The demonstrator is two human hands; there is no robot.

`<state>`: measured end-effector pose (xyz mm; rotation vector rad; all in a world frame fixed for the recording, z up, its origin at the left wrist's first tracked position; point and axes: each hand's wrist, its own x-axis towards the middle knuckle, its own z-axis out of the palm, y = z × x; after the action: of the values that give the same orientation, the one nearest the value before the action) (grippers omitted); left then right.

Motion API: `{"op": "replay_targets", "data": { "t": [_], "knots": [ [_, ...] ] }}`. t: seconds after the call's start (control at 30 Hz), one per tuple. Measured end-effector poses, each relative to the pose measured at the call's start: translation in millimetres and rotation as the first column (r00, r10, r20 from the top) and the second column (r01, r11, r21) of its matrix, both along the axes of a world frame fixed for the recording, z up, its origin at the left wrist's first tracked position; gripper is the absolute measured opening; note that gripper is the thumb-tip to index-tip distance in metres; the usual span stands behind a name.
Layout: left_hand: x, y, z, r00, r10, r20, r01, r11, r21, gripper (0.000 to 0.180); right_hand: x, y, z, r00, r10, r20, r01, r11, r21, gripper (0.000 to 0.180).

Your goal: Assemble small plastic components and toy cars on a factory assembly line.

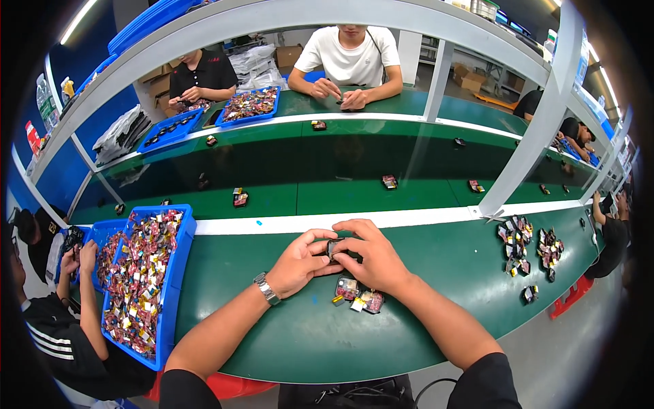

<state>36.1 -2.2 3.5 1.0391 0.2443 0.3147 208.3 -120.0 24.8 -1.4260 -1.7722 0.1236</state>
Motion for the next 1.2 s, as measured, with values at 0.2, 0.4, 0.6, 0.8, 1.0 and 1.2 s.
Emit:
{"op": "replay_targets", "data": {
  "t": [0.2, 0.4, 0.6, 0.8, 1.0, 1.2],
  "knots": [
    [0, -1, 0, 1.000, -0.007, 0.001, 0.007, 0.997, 0.079, 0.041, -5, -2, 3, 0.998, -0.059, -0.022, 0.059, 0.998, 0.003, 0.008],
    [0, -4, 1, 0.999, -0.011, -0.038, 0.013, 0.998, 0.065, 0.035, -2, -8, 3, 0.999, -0.004, -0.042, 0.001, 0.998, -0.059, 0.009],
    [0, -4, -1, 1.000, -0.011, -0.002, 0.011, 1.000, 0.003, 0.029, -5, -11, 1, 0.995, 0.012, -0.100, -0.016, 0.999, -0.038, 0.011],
    [1, -8, -2, 0.999, 0.029, 0.020, -0.030, 0.999, 0.017, 0.027, -8, -11, -6, 0.992, -0.041, -0.120, 0.040, 0.999, -0.006, 0.011],
    [0, -9, -5, 0.998, -0.009, 0.065, 0.010, 1.000, -0.017, 0.027, -18, -12, -3, 0.986, -0.117, -0.116, 0.128, 0.988, 0.092, 0.010],
    [0, -10, -2, 0.999, 0.014, 0.038, -0.014, 1.000, 0.003, 0.028, -18, -11, -9, 0.980, -0.128, -0.152, 0.146, 0.983, 0.111, 0.014]
  ]
}}
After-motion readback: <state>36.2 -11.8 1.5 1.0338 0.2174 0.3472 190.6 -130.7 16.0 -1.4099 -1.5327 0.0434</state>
